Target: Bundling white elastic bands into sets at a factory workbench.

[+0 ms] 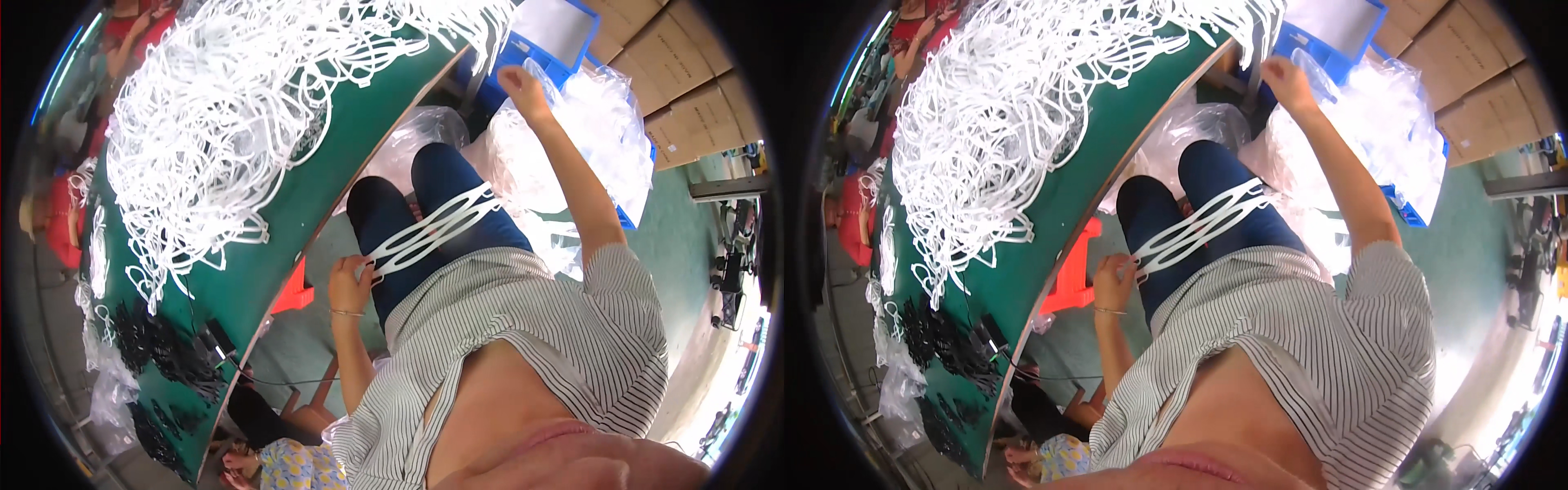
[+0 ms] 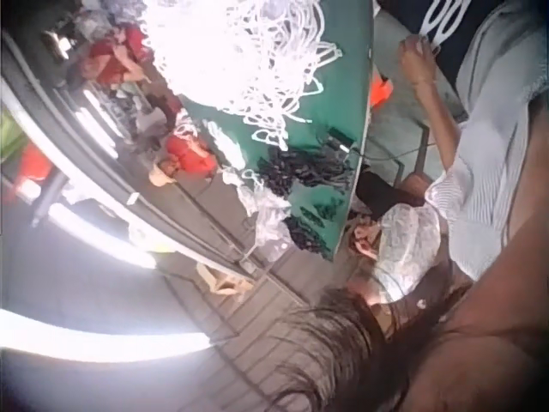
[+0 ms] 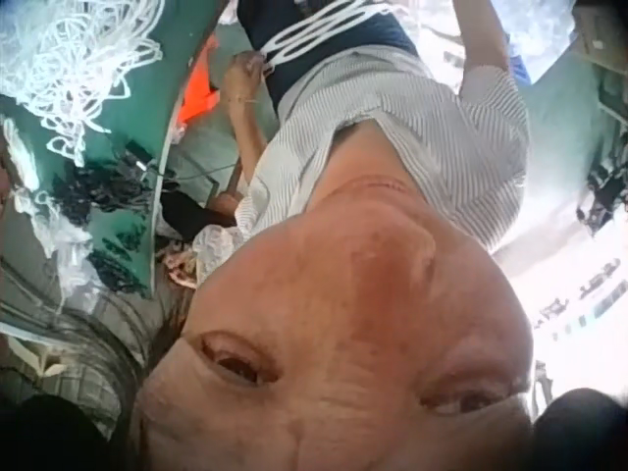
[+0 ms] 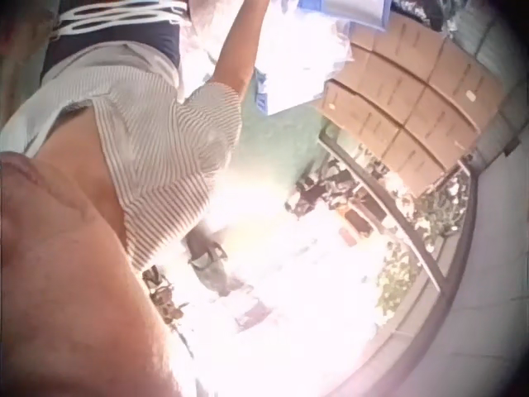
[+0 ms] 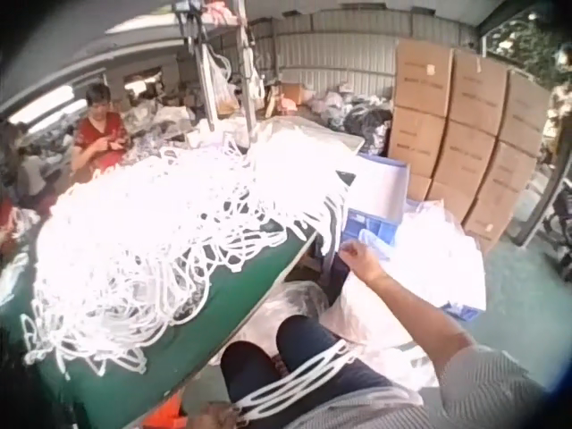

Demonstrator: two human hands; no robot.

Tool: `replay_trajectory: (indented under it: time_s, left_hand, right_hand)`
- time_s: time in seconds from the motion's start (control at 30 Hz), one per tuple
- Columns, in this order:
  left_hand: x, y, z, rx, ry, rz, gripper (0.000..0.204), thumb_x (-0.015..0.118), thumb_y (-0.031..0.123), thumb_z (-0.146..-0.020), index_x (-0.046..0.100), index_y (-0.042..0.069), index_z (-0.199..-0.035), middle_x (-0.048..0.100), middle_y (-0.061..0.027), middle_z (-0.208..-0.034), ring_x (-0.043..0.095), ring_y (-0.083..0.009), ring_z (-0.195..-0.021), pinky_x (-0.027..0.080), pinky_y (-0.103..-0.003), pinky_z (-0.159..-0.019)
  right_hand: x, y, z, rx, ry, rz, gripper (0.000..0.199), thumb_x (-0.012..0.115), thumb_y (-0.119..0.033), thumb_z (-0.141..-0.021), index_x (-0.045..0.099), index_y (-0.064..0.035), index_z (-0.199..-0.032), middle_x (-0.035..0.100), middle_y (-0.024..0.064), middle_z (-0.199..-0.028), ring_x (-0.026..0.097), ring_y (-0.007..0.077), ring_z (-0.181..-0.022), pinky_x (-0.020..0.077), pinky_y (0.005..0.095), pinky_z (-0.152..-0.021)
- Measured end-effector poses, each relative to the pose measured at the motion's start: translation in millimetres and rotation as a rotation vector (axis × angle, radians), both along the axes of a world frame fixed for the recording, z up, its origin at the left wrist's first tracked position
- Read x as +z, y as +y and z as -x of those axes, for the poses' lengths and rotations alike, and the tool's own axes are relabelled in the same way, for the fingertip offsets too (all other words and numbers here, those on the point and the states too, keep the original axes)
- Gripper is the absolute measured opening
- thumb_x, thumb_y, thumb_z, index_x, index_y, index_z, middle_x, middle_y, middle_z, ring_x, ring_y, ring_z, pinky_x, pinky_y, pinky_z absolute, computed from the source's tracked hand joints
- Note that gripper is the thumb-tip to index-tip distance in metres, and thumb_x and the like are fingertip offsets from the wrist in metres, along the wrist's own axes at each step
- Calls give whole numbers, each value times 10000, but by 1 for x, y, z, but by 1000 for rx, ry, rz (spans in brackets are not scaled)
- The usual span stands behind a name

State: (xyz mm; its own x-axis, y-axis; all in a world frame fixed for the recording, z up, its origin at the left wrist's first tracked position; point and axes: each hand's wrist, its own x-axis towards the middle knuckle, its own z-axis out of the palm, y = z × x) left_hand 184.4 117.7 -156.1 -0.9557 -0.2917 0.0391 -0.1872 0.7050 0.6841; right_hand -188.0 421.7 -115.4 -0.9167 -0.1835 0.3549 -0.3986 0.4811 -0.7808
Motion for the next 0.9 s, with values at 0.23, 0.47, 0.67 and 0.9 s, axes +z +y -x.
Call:
replay_trajectory:
  time_s: [0.23,0.47,0.67,0.9]
  left_hand:
    - [33,37,61,-223,98,-177,169,609,81,-743,581,2,-889,591,-125,-778,592,-221,-662,468,-302,-598]
    - [61,71,152,-442,194,-259,118,596,92,-747,577,24,-842,570,-111,-713,571,-246,-625,453,-307,-560]
    - [80,100,237,-510,362,-376,103,591,78,-747,583,24,-834,593,-110,-719,571,-218,-593,445,-274,-539]
    - [79,111,265,-490,340,-426,80,604,70,-736,588,20,-798,593,-97,-682,560,-163,-563,436,-248,-522]
  right_hand:
    - [-2,-43,90,-176,-158,63,395,666,-315,-705,617,-7,-947,638,131,-890,608,219,-829,452,290,-762]
    - [13,-26,54,-132,-24,109,188,598,-208,-758,639,-52,-854,630,82,-710,600,153,-647,464,260,-612]
    - [10,-45,78,-121,-59,211,278,649,-276,-720,618,-51,-879,627,75,-749,593,173,-685,461,280,-649]
    - [22,-48,82,-135,-160,86,313,674,-265,-689,639,-40,-903,645,97,-787,608,165,-707,466,266,-668]
